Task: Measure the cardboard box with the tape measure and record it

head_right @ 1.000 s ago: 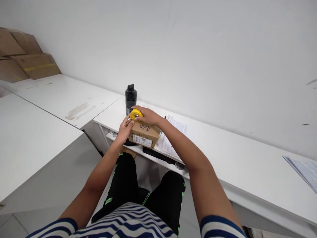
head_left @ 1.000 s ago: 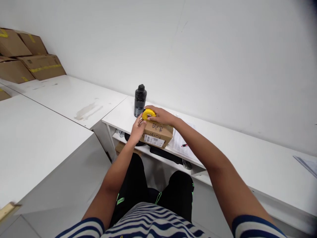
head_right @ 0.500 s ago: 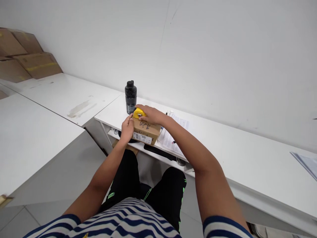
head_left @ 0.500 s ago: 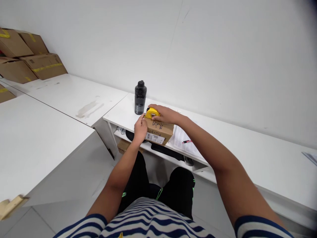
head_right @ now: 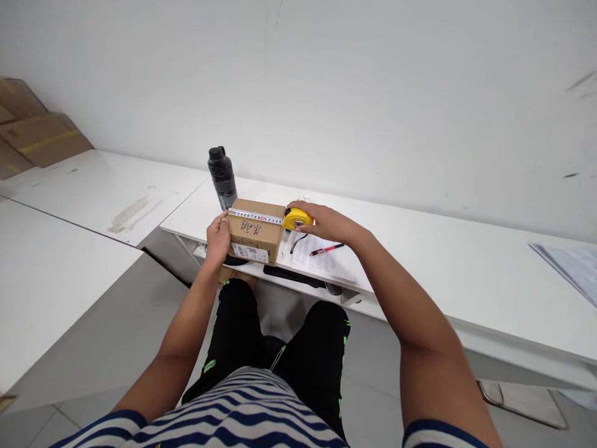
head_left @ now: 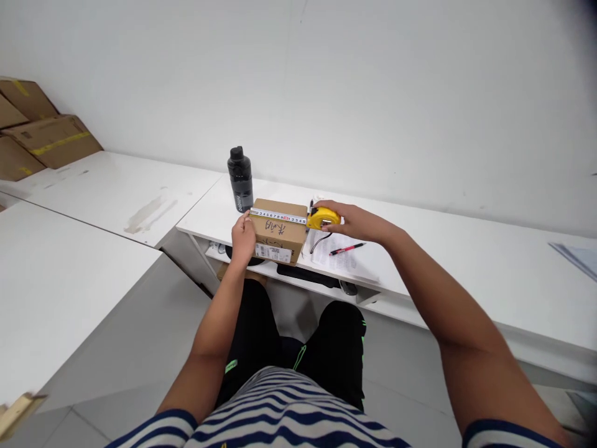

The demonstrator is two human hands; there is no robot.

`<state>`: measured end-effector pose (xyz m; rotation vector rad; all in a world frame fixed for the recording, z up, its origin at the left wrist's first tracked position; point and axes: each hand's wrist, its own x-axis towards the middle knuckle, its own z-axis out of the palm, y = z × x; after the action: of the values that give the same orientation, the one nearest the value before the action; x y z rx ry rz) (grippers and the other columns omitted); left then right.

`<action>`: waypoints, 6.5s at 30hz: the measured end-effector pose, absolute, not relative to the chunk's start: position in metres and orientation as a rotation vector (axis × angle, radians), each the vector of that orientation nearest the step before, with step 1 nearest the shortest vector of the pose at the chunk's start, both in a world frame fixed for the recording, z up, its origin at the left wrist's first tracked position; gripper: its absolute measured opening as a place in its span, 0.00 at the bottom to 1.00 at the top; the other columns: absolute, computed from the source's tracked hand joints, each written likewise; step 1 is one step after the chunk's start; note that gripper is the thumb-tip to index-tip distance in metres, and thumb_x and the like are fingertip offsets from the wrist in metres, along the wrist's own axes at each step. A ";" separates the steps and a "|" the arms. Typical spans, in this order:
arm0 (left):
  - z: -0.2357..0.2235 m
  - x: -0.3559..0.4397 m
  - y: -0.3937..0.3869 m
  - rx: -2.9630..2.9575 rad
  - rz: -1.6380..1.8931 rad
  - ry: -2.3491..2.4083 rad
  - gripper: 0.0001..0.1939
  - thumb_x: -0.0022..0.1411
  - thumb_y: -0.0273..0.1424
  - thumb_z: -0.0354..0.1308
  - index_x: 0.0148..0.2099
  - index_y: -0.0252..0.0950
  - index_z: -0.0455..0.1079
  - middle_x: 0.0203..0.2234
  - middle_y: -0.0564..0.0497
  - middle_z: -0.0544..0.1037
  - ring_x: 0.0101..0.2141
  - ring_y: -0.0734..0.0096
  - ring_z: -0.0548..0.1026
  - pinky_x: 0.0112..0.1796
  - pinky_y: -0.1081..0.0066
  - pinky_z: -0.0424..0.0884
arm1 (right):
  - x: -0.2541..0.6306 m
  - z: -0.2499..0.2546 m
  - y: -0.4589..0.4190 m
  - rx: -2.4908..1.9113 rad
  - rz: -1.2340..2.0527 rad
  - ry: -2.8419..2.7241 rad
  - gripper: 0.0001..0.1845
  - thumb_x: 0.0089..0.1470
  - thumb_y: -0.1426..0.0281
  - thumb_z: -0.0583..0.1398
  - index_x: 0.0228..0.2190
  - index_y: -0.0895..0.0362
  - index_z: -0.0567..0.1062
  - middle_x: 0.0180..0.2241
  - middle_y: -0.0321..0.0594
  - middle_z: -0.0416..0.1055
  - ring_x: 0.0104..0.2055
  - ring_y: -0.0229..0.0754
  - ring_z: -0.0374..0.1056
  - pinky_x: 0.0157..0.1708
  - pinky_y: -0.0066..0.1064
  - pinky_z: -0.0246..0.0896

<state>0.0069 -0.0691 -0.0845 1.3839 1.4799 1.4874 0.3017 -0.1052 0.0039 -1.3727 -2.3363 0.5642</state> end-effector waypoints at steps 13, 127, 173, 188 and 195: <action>-0.083 0.005 -0.065 1.400 1.523 1.497 0.21 0.68 0.32 0.47 0.56 0.33 0.76 0.53 0.43 0.79 0.55 0.60 0.75 0.59 0.60 0.66 | 0.311 -0.003 -0.110 -1.360 0.555 -2.295 0.30 0.58 0.59 0.58 0.61 0.44 0.65 0.61 0.40 0.68 0.56 0.54 0.69 0.53 0.48 0.65; -0.219 0.158 -0.140 2.726 0.757 0.847 0.18 0.62 0.49 0.61 0.39 0.38 0.75 0.59 0.40 0.74 0.62 0.52 0.69 0.64 0.51 0.60 | 0.359 -0.158 -0.162 -1.683 0.610 -1.216 0.24 0.58 0.50 0.56 0.20 0.53 0.69 0.24 0.38 0.71 0.32 0.46 0.68 0.38 0.38 0.63; -0.239 0.160 -0.138 2.945 1.040 0.758 0.18 0.64 0.49 0.59 0.39 0.39 0.73 0.57 0.43 0.76 0.61 0.59 0.71 0.65 0.56 0.59 | 0.362 -0.161 -0.160 -1.682 0.643 -1.233 0.19 0.53 0.57 0.58 0.16 0.54 0.69 0.18 0.35 0.66 0.26 0.40 0.62 0.30 0.34 0.57; -0.234 0.160 -0.138 2.853 0.902 0.792 0.17 0.63 0.49 0.60 0.38 0.39 0.74 0.58 0.42 0.76 0.62 0.57 0.70 0.66 0.54 0.57 | 0.360 -0.161 -0.159 -1.678 0.611 -1.231 0.22 0.53 0.54 0.57 0.16 0.52 0.60 0.18 0.33 0.59 0.26 0.39 0.57 0.30 0.33 0.54; -0.234 0.160 -0.139 2.885 0.874 0.815 0.19 0.63 0.50 0.59 0.38 0.39 0.73 0.58 0.43 0.75 0.61 0.55 0.70 0.63 0.52 0.62 | 0.361 -0.163 -0.159 -1.667 0.580 -1.208 0.21 0.53 0.58 0.56 0.16 0.52 0.58 0.17 0.31 0.56 0.25 0.38 0.54 0.29 0.33 0.52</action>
<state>0.1602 -0.1385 -0.2341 2.8849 0.8147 0.8743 0.3607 -0.1589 -0.1626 -1.6671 -1.2085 0.5804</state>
